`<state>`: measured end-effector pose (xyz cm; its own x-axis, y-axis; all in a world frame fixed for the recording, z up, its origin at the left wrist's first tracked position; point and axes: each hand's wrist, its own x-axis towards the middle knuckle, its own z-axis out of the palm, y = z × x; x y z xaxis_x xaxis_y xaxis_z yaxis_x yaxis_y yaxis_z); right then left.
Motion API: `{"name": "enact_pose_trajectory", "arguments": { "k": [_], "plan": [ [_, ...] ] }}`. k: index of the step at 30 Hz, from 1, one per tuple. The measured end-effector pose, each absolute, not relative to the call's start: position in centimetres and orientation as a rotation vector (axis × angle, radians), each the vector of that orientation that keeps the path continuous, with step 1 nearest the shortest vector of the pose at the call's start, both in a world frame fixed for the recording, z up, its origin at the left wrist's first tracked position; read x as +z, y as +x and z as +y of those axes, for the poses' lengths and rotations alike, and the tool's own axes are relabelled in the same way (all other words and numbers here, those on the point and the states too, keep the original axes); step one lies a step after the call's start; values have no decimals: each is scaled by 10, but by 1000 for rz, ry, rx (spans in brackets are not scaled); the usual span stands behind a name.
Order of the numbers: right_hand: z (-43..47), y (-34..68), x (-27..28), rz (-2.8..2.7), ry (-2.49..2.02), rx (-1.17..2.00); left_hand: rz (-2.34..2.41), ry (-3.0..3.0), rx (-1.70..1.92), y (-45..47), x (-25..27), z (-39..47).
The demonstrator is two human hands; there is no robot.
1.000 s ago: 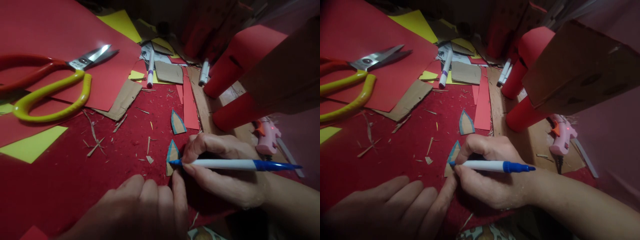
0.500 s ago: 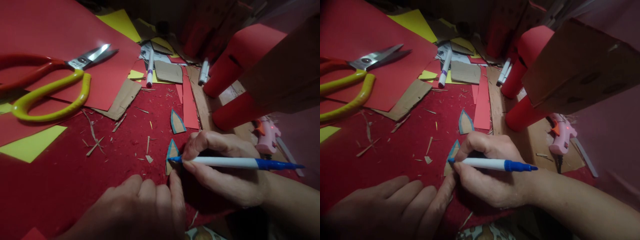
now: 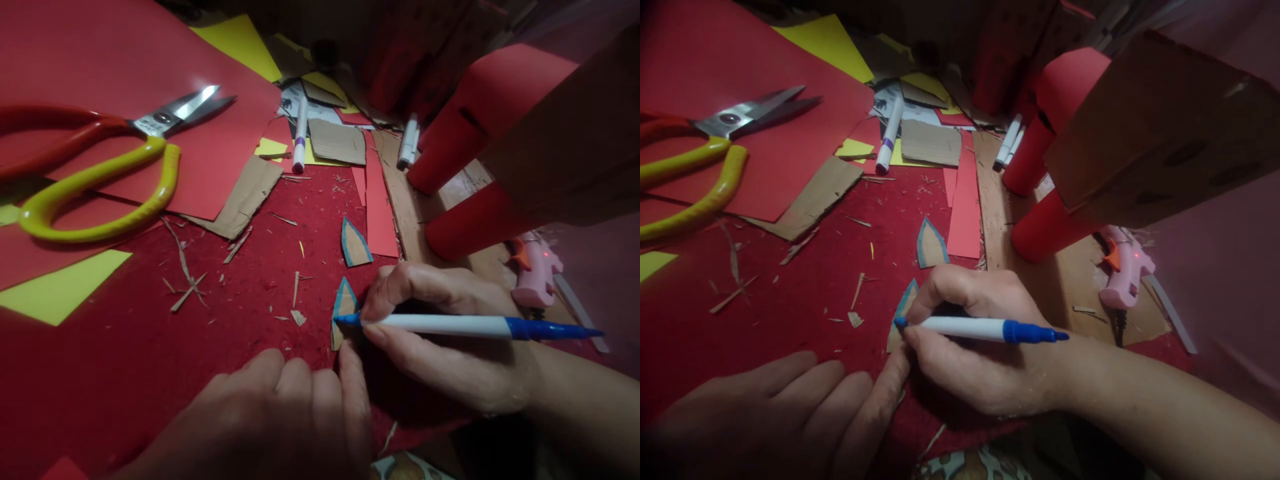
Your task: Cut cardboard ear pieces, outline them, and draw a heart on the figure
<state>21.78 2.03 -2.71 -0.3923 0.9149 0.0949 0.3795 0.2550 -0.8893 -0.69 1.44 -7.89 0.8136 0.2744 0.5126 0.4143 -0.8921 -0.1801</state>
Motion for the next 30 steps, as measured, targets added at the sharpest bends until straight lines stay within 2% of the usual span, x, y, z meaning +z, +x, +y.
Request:
{"name": "enact_pose_trajectory", "arguments": {
  "k": [9,14,16,20,25,30],
  "plan": [
    [16,222,-36,-1922,-1090,1167,-507,-2724,-706,-10,-80,14],
    [20,222,-31,-1945,-1149,1090,-505,-2730,-671,-7,-79,14],
    [20,222,-31,-1913,-1129,1059,-499,-2689,-760,-8,-80,12],
    [20,222,-31,-1988,-1054,1160,-514,-2715,-731,-9,-81,12],
    [18,218,-31,-1890,-1171,1026,-573,-2689,-763,-2,-82,15],
    [17,224,-34,-1953,-1069,1141,-551,-2719,-735,-6,-82,13]
  ]
}}
